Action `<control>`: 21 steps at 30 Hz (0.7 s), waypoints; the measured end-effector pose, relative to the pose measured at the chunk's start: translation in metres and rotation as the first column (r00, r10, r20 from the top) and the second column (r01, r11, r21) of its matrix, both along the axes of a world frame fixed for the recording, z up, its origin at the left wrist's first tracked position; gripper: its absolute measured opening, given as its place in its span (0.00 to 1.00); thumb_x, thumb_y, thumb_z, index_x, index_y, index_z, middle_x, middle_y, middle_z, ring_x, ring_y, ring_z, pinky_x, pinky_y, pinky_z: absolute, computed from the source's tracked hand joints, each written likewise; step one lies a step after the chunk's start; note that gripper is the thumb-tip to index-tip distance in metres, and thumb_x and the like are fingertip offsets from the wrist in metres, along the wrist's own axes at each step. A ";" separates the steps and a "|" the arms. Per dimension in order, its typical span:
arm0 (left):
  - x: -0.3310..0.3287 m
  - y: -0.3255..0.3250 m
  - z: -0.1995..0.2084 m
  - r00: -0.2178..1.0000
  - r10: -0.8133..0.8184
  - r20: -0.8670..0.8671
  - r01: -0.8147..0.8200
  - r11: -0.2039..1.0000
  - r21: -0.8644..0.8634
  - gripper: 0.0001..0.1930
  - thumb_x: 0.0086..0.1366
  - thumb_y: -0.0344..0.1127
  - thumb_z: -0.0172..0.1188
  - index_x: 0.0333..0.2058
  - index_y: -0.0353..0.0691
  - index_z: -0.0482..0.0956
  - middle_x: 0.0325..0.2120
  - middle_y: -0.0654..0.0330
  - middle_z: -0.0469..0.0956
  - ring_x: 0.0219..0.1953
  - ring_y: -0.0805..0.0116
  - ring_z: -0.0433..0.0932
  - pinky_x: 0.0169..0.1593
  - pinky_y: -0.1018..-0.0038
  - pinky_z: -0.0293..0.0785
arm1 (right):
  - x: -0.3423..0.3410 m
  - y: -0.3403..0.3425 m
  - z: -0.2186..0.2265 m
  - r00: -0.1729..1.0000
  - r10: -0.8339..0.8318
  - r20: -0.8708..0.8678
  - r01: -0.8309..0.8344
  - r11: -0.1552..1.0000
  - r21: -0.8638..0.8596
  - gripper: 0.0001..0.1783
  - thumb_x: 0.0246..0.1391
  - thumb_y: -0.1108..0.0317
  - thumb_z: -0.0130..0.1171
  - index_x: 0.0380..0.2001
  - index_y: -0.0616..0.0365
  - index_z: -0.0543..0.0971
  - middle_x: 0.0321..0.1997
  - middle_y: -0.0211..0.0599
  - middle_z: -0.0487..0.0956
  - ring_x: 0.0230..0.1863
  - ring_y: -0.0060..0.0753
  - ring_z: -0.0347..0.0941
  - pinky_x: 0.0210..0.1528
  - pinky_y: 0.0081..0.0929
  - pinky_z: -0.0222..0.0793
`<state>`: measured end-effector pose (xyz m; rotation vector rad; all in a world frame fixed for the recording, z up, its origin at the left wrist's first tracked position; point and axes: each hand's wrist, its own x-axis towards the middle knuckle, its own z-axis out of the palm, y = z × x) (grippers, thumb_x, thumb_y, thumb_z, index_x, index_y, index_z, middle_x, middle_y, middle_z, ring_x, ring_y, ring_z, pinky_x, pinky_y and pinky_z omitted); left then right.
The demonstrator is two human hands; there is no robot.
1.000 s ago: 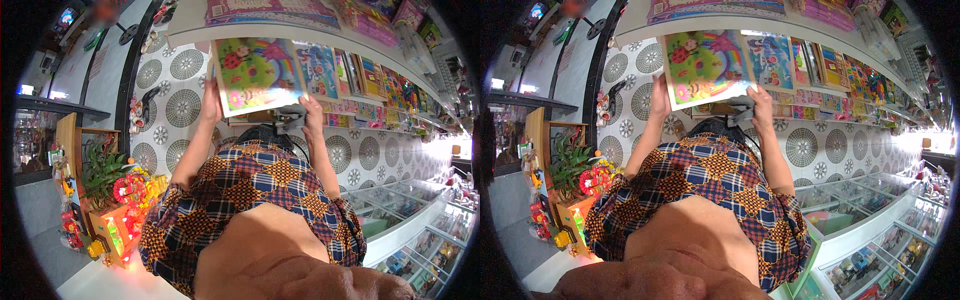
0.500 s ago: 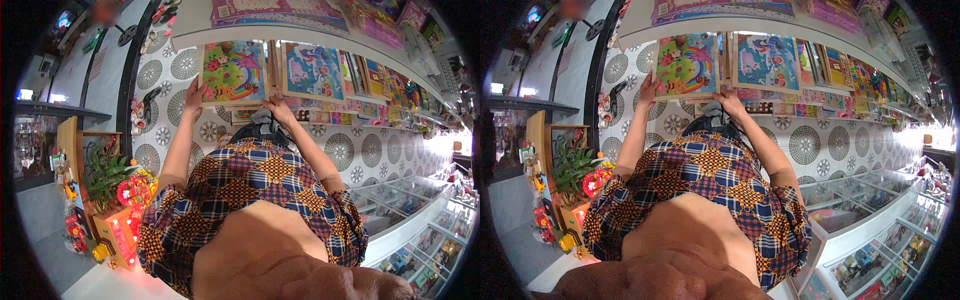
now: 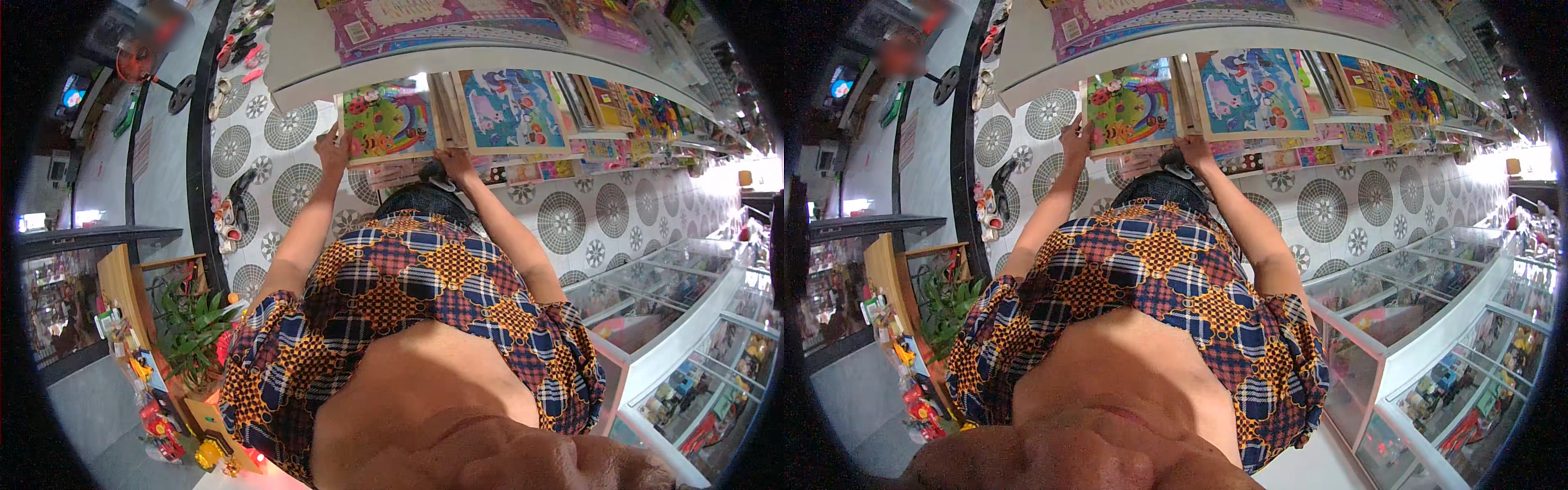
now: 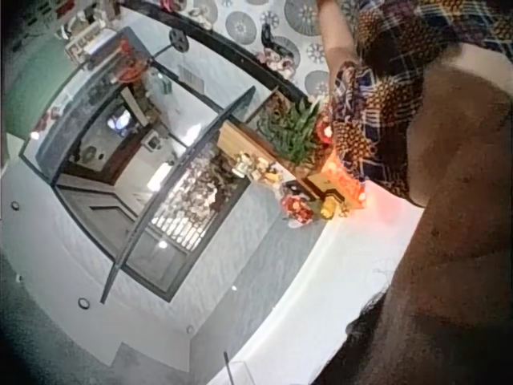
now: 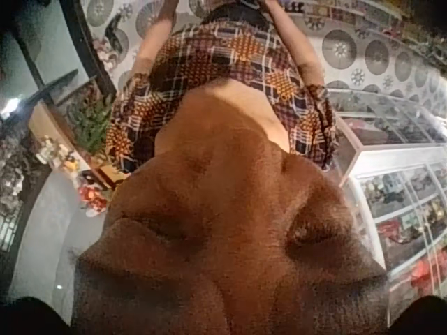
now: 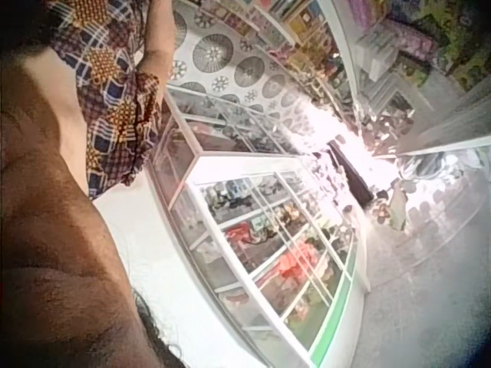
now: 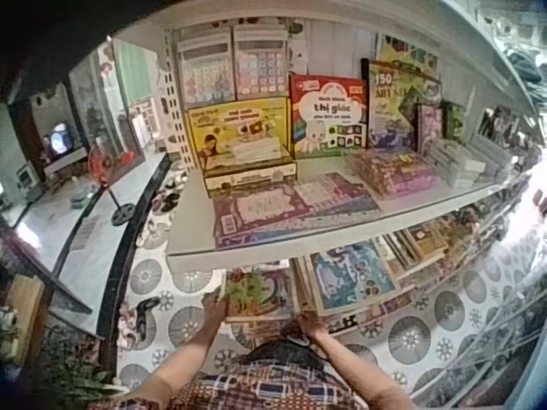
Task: Using a cloth to wipe down shelves and organize books and puzzles in a store.
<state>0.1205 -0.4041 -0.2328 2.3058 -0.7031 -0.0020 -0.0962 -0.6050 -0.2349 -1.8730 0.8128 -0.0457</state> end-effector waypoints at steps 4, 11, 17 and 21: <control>-0.016 -0.009 0.000 0.997 0.073 -0.023 -0.074 0.994 -0.081 0.21 0.51 0.42 0.56 0.45 0.44 0.72 0.23 0.56 0.71 0.35 0.61 0.66 0.45 0.66 0.56 | 0.000 -0.003 -0.048 0.903 -0.245 0.353 0.206 0.968 0.144 0.16 0.45 0.58 0.54 0.30 0.61 0.75 0.30 0.44 0.76 0.35 0.39 0.71 0.38 0.34 0.63; 0.000 -0.004 -0.011 0.998 0.065 -0.011 -0.065 0.997 -0.033 0.23 0.53 0.39 0.54 0.49 0.43 0.67 0.35 0.51 0.68 0.42 0.57 0.63 0.48 0.63 0.53 | 0.007 0.010 0.007 0.910 -0.278 0.308 0.194 0.941 0.276 0.20 0.52 0.58 0.47 0.44 0.61 0.69 0.45 0.43 0.72 0.47 0.41 0.66 0.48 0.34 0.57; -0.025 -0.024 0.018 0.953 -0.006 0.303 0.021 0.999 -0.046 0.23 0.51 0.38 0.56 0.46 0.39 0.66 0.37 0.49 0.67 0.41 0.52 0.62 0.46 0.60 0.54 | -0.016 -0.033 -0.058 0.934 0.356 0.006 -0.336 0.886 -0.319 0.23 0.53 0.54 0.45 0.47 0.59 0.68 0.49 0.41 0.70 0.52 0.44 0.62 0.53 0.32 0.53; -0.072 -0.066 0.059 0.954 -0.227 -0.196 0.136 0.910 -0.391 0.21 0.51 0.38 0.59 0.40 0.31 0.66 0.30 0.53 0.71 0.29 0.62 0.71 0.35 0.68 0.66 | -0.079 -0.046 -0.016 0.905 -0.419 0.069 0.313 0.767 0.560 0.11 0.45 0.69 0.50 0.31 0.63 0.76 0.31 0.37 0.76 0.34 0.27 0.68 0.37 0.25 0.64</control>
